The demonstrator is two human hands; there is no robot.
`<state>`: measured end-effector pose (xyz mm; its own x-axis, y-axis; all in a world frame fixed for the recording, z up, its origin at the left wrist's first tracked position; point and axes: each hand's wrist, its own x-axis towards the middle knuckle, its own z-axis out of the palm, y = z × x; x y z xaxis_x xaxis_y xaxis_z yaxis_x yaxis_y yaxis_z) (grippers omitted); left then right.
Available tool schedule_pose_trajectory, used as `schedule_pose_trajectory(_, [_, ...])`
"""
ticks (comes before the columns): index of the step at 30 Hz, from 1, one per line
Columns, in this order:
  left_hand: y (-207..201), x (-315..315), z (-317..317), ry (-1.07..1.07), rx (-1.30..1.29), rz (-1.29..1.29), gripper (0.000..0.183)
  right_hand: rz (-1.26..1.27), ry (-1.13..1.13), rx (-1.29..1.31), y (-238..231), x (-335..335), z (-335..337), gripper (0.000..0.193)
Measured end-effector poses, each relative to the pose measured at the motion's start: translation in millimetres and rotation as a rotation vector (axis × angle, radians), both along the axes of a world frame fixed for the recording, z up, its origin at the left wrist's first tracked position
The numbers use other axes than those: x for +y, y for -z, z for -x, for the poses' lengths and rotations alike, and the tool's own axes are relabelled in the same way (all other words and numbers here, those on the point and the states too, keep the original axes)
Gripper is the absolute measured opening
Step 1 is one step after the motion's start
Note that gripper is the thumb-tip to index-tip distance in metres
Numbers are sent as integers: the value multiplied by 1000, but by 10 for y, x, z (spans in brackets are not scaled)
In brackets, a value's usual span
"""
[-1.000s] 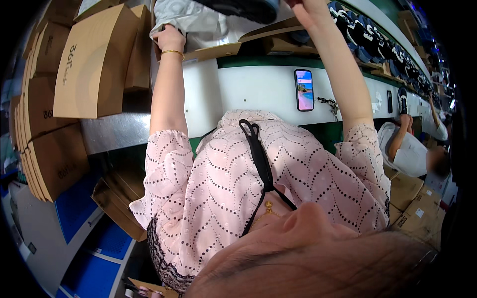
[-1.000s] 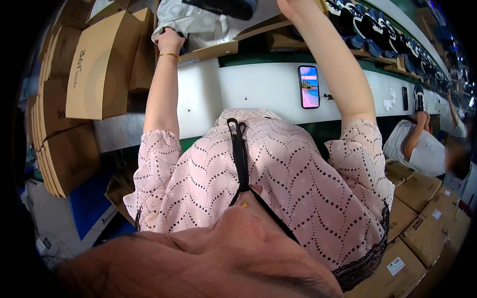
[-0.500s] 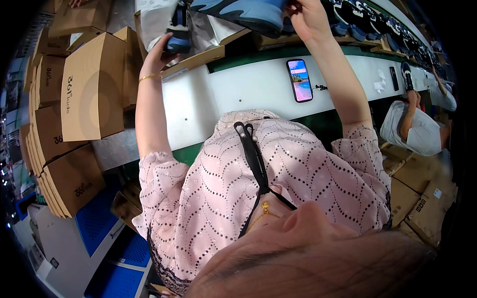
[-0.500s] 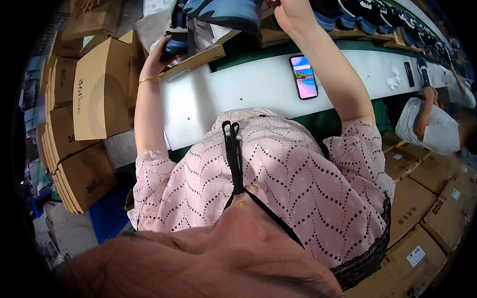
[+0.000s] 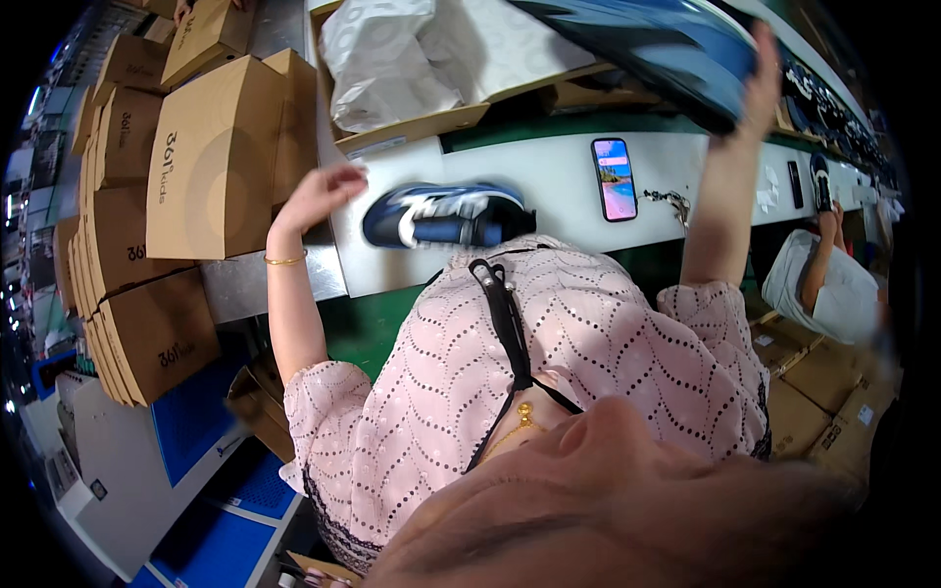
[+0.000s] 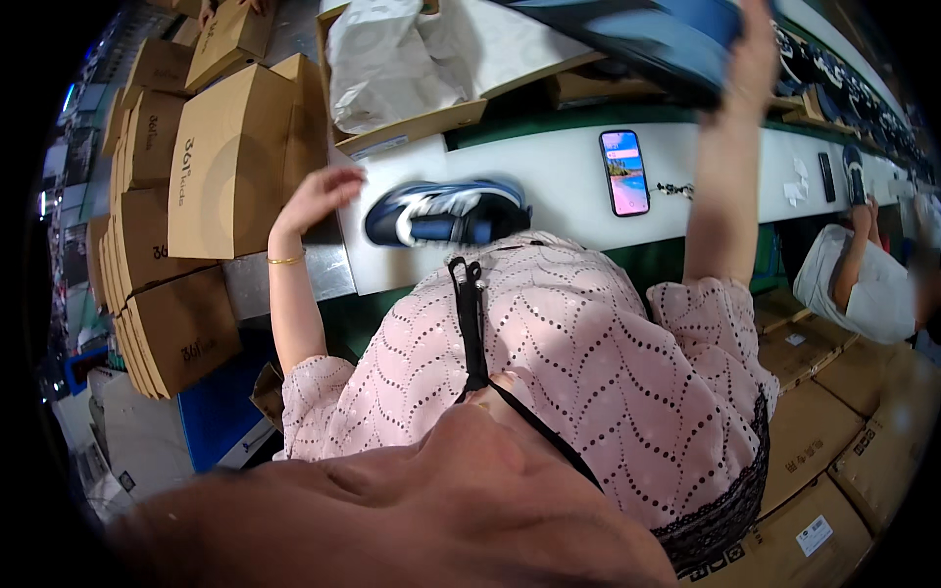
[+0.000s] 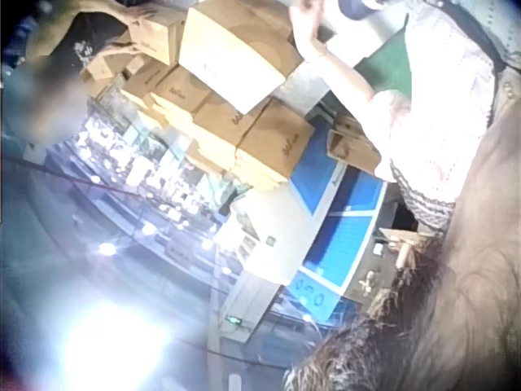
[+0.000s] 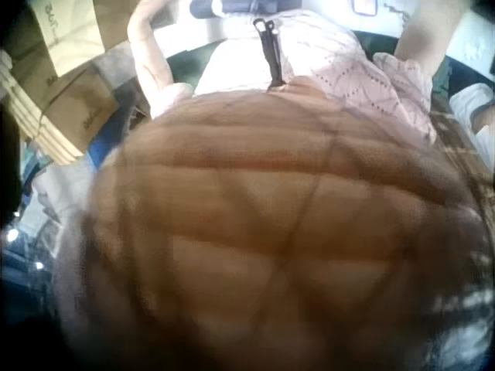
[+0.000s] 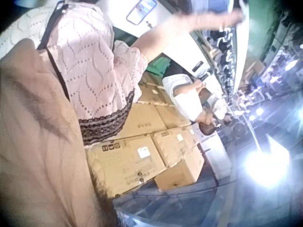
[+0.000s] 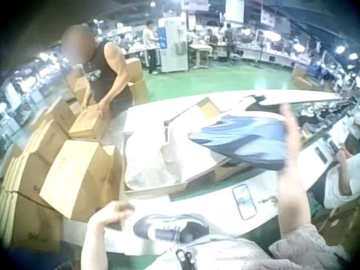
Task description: The person repeatedly opens cardboard shoe boxes, removes blue and white sneakers, places them on a nearby surface, and then places them back into the boxes. The person handles the shoes and boxes by hand in a repetitive cycle.
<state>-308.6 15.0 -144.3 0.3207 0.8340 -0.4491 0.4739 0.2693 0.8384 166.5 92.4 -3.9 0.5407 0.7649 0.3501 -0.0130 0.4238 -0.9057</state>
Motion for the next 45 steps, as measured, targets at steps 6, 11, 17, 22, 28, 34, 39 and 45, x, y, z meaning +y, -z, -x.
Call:
schedule_pose_trajectory(6, [-191, 858, -421, -287, 573, -1084, 73, -102, 145, 68, -319, -414, -427, 35])
schedule_pose_trajectory(11, [828, 1538, -1038, 240, 688, -450, 66, 90, 156, -558, -113, -272, -417, 27])
schedule_pose_trajectory(17, [587, 1154, -1445, 113, 543, -319, 53, -13, -33, -260, 126, -557, -454, 33])
schedule_pose_trajectory(22, [636, 780, -1068, -262, 374, -896, 24, -44, -426, -162, -7, -601, 292, 23])
schedule_pose_trajectory(28, [110, 72, -448, -465, 419, -896, 33, -122, -219, -402, 41, -329, 290, 23])
schedule_pose_trajectory(34, [736, -118, -90, -691, 182, -515, 48, -405, -334, -409, 129, 189, 1158, 19])
schedule_pose_trajectory(39, [622, 243, -413, -708, 82, -412, 66, -342, -770, -1171, 1013, 456, 1848, 40])
schedule_pose_trajectory(45, [981, 553, -610, -656, 46, -351, 70, 261, -736, -1021, 1263, -243, 1583, 21])
